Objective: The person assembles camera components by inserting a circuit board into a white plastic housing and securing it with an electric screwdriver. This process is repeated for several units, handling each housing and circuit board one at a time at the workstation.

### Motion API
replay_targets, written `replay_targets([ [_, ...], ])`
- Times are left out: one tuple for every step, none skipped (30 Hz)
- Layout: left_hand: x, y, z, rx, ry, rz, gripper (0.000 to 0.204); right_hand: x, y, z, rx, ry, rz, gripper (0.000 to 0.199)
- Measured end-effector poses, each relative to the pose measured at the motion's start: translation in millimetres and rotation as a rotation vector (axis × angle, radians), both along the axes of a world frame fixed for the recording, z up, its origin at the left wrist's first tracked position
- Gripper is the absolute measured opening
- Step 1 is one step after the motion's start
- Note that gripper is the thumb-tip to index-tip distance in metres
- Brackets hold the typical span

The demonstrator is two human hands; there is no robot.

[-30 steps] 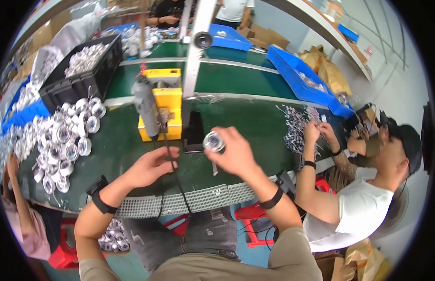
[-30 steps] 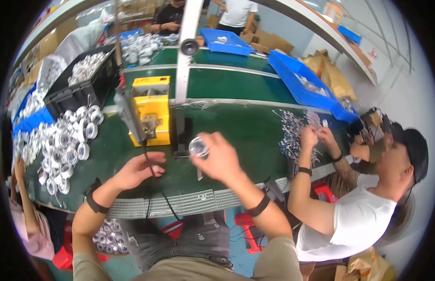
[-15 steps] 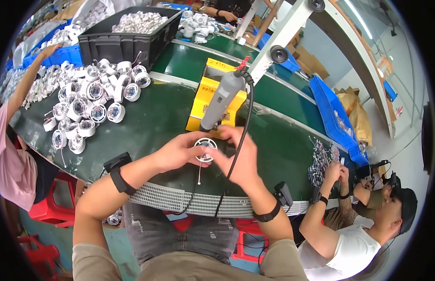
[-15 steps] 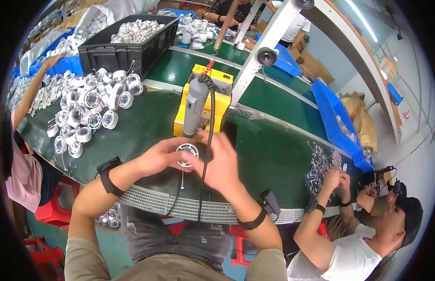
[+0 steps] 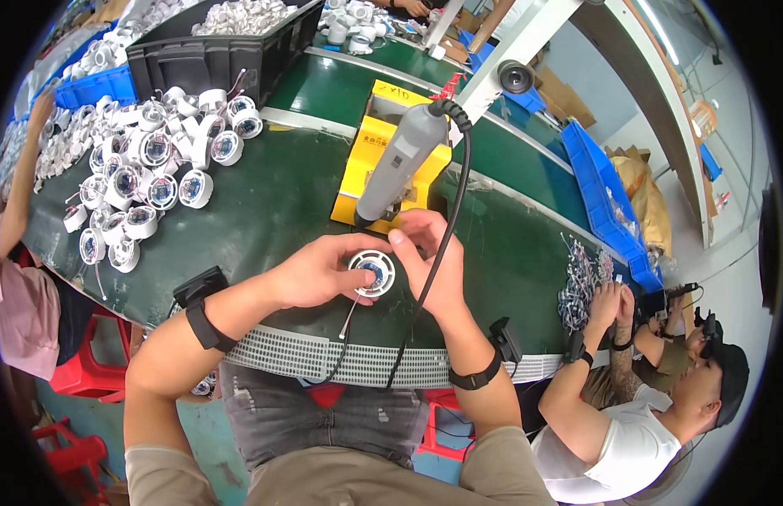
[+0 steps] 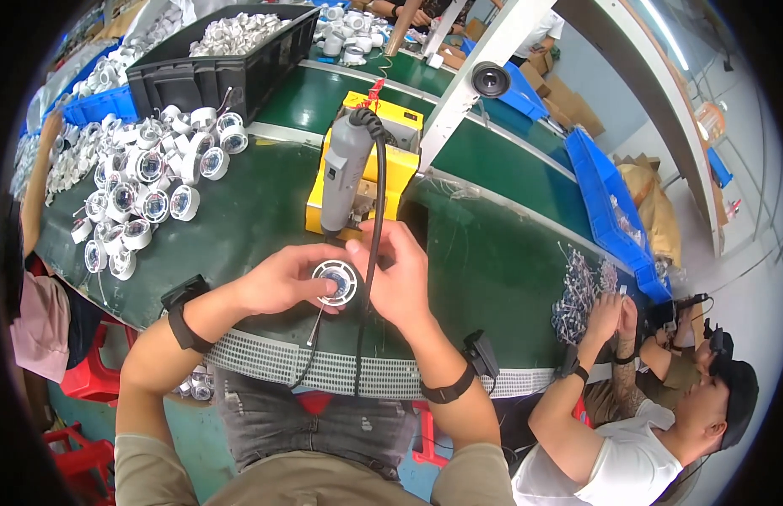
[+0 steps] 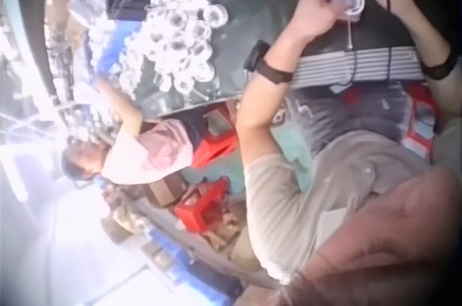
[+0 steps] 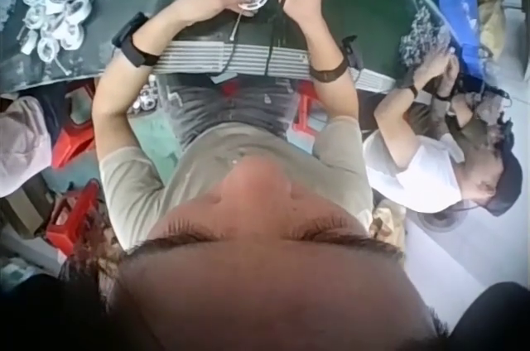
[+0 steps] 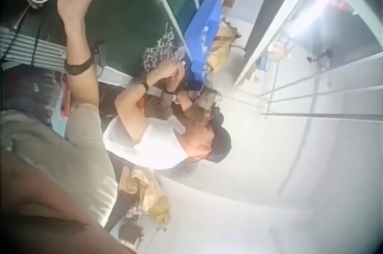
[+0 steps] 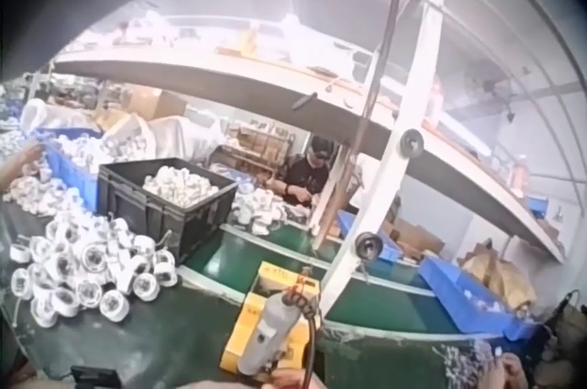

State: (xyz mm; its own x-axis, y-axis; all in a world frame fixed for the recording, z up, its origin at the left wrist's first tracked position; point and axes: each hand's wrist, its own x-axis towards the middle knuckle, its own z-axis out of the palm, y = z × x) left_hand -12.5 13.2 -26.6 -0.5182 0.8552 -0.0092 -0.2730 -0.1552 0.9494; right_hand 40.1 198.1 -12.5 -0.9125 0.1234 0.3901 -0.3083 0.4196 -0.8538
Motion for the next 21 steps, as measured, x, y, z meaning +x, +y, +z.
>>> replay_targets([
  [0.2,0.0,0.9,0.002,-0.003,0.010,0.042,1.3,-2.0,1.2,-0.042,-0.042,0.019,0.026],
  [0.1,0.2,0.3,0.002,-0.006,0.010,0.042,0.9,-2.4,-0.2,-0.042,-0.045,0.018,0.026],
  [0.0,0.2,-0.1,-0.024,0.018,0.014,0.041,-0.3,-2.4,-1.5,-0.055,-0.029,0.003,0.028],
  [0.0,0.3,-0.3,-0.050,0.042,0.018,0.041,-1.7,-2.8,-1.9,-0.067,-0.013,-0.011,0.030],
  [0.0,0.5,-0.4,-0.049,0.040,0.020,0.041,-4.2,-4.0,-1.1,-0.067,-0.014,-0.010,0.030],
  [0.0,0.7,-0.4,-0.080,0.053,0.028,0.040,-7.8,-5.3,0.7,-0.090,0.021,-0.040,0.036],
  [0.1,1.2,-0.1,-0.110,0.066,0.036,0.039,-11.8,-5.6,2.9,-0.113,0.058,-0.070,0.042],
  [0.2,0.5,0.2,-0.111,0.066,0.038,0.039,-17.4,-5.6,4.4,-0.114,0.057,-0.068,0.042],
  [0.4,0.0,0.9,-0.141,0.094,0.051,0.039,-23.9,-5.2,6.2,-0.001,0.148,-0.083,0.049],
  [0.7,-0.3,1.3,-0.172,0.123,0.063,0.039,-29.0,-5.1,7.7,0.113,0.240,-0.099,0.056],
  [1.0,0.2,0.1,-0.172,0.122,0.063,0.039,-30.9,-7.4,12.5,0.155,0.221,-0.092,0.062],
  [1.7,1.3,-2.6,-0.173,0.117,0.071,0.037,-33.7,-11.5,17.1,0.156,0.221,-0.091,0.062],
  [2.1,2.4,-5.4,-0.174,0.112,0.080,0.036,-36.8,-16.6,21.4,0.142,0.197,-0.027,0.062],
  [2.1,1.9,-7.3,-0.175,0.112,0.084,0.036,-38.1,-21.9,26.9,0.127,0.175,0.039,0.062],
  [1.9,1.2,-9.6,-0.184,0.109,0.079,0.036,-36.9,-24.7,34.4,0.158,0.015,0.081,0.056],
  [1.7,0.1,-12.2,-0.193,0.105,0.075,0.036,-39.0,-27.8,31.0,0.157,0.015,0.088,0.056],
  [1.7,-1.1,-13.6,-0.196,0.079,0.079,0.035,-42.4,-32.4,24.8,0.040,0.118,0.088,0.055],
  [1.2,1.7,-13.1,-0.189,0.081,0.076,0.035,-45.7,-32.7,17.3,-0.072,0.220,0.076,0.055],
  [0.6,4.7,-12.3,-0.204,0.048,0.073,0.035,-52.0,-31.0,7.0,-0.233,0.320,0.064,0.052],
  [-0.5,4.7,-12.2,-0.223,0.010,0.081,0.035,-47.5,-32.2,18.3,-0.250,0.300,0.036,0.052],
  [-1.1,3.3,-11.1,-0.228,-0.009,0.071,0.033,-48.8,-35.6,30.3,-0.318,0.422,0.027,0.050],
])
